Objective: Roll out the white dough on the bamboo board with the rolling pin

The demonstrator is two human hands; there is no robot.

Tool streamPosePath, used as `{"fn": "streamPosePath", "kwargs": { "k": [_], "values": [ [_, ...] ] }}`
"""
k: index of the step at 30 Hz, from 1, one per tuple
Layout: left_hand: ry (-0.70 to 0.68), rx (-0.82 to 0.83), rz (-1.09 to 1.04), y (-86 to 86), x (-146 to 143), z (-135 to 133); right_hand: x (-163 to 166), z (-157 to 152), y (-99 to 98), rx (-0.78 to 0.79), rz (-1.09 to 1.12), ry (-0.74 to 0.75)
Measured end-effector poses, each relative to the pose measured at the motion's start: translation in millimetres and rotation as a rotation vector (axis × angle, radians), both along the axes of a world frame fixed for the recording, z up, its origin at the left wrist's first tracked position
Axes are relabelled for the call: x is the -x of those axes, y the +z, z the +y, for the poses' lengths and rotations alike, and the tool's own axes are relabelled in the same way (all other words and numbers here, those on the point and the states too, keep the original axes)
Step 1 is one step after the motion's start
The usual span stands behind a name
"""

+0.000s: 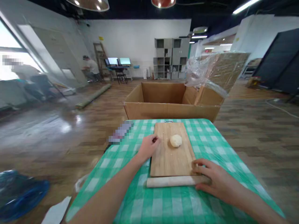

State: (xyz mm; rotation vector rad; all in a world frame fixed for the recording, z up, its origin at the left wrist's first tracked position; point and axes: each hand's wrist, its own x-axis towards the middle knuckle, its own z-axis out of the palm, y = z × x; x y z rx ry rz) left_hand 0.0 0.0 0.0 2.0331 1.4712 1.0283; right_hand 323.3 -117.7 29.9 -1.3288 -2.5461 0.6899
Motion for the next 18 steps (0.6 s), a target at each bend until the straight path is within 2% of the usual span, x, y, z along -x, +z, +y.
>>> {"fn": "streamPosePath", "kwargs": {
  "k": [5,9,14,18],
  "values": [
    [0.0,0.007,0.01,0.0,0.2,1.0,-1.5,0.8,-10.0,-0.004,-0.022,-0.019],
    [0.0,0.005,0.027,-1.9,-1.5,-0.3,0.3,-0.4,-8.6,-0.033,-0.045,-0.029],
    [-0.021,0.009,0.067,-5.1,-4.0,-2.4,2.8,5.1,10.9,-0.095,-0.049,-0.021],
    [-0.019,0.007,0.094,-5.8,-5.1,-1.2,10.6,33.8,36.2,-0.187,0.072,-0.047]
  ]
}}
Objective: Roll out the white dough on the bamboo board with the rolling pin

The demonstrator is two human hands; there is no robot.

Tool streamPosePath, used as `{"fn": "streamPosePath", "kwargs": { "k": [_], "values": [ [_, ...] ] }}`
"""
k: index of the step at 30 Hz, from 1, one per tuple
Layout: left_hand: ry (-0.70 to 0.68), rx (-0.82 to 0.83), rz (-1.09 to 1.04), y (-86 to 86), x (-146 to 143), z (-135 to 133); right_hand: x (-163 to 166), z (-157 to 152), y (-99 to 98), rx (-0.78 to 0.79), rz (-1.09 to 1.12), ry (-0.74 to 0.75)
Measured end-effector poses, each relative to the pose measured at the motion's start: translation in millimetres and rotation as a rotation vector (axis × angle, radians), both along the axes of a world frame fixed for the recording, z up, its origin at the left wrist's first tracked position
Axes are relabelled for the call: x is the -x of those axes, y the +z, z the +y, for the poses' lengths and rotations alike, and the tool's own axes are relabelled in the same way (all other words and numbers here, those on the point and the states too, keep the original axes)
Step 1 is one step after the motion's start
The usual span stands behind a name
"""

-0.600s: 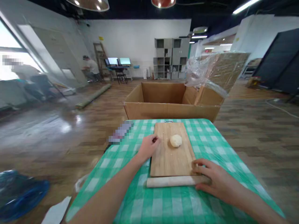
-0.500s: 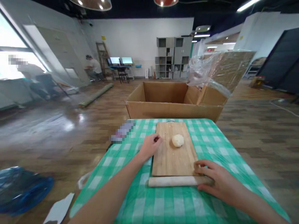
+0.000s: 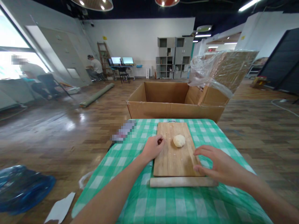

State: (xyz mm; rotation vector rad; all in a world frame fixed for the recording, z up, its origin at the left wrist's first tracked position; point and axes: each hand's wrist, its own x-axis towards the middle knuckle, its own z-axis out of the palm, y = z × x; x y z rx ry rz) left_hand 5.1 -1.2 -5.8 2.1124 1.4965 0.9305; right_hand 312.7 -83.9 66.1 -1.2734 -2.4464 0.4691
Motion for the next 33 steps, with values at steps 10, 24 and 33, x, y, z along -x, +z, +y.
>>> {"fn": "streamPosePath", "kwargs": {
  "k": [10,24,33],
  "values": [
    [0.006,0.06,0.107,15.1,-5.2,9.6,40.5,118.6,-16.4,0.087,0.666,-0.235],
    [0.041,-0.044,-0.083,11.2,-9.9,17.9,39.1,111.7,-68.3,0.076,0.534,-0.03],
    [-0.005,0.04,-0.254,5.8,-14.2,6.0,51.3,102.1,-65.0,-0.078,0.339,0.108]
  ]
}}
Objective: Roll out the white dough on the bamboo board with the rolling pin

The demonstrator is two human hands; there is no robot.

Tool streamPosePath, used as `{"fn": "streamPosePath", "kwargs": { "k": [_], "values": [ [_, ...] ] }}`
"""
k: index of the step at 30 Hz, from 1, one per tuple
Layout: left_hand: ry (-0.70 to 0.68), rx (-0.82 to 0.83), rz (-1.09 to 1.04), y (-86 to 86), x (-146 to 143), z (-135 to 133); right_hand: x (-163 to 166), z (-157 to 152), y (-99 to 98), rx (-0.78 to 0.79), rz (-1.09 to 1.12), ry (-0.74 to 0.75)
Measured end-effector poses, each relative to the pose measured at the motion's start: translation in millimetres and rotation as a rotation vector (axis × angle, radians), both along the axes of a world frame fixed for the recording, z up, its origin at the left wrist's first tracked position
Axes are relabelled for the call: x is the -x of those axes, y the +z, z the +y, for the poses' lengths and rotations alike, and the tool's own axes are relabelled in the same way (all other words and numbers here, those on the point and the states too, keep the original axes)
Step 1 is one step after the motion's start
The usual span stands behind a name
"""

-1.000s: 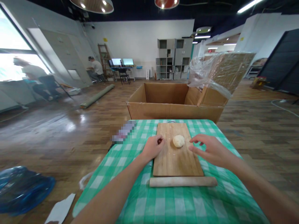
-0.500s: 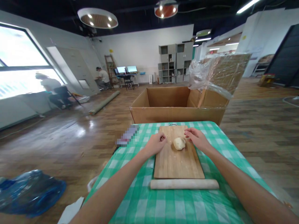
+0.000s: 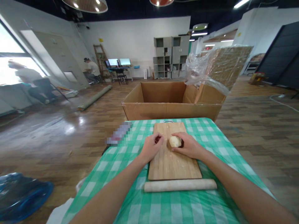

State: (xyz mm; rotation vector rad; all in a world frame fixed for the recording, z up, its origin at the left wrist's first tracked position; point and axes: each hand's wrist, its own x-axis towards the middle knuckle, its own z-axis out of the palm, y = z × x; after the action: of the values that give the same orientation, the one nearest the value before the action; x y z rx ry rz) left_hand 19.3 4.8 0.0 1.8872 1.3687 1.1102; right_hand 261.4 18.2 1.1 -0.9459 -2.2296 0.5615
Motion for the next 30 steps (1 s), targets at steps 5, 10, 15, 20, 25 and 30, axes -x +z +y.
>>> {"fn": "streamPosePath", "kwargs": {
  "k": [5,10,15,20,25,30],
  "values": [
    [-0.14,0.262,-0.3,9.0,-10.3,-7.6,8.0,-8.7,14.1,-0.019,0.143,-0.082],
    [-0.395,0.446,-0.578,20.1,-25.7,-24.2,21.9,-20.3,33.9,-0.077,0.08,-0.026],
    [-0.341,0.414,-0.519,19.4,-32.9,-29.8,36.5,-25.0,41.7,-0.115,-0.117,-0.082],
    [-0.241,0.142,-0.39,19.4,-26.5,-24.5,36.3,-23.1,54.4,-0.113,-0.021,-0.037],
    [-0.291,0.169,-0.412,19.6,-16.8,-24.5,36.4,-16.1,68.0,0.146,0.195,0.047],
    [-0.234,0.144,-0.465,19.6,-11.9,-22.1,51.5,-2.4,65.0,0.34,0.413,0.011]
  ]
}}
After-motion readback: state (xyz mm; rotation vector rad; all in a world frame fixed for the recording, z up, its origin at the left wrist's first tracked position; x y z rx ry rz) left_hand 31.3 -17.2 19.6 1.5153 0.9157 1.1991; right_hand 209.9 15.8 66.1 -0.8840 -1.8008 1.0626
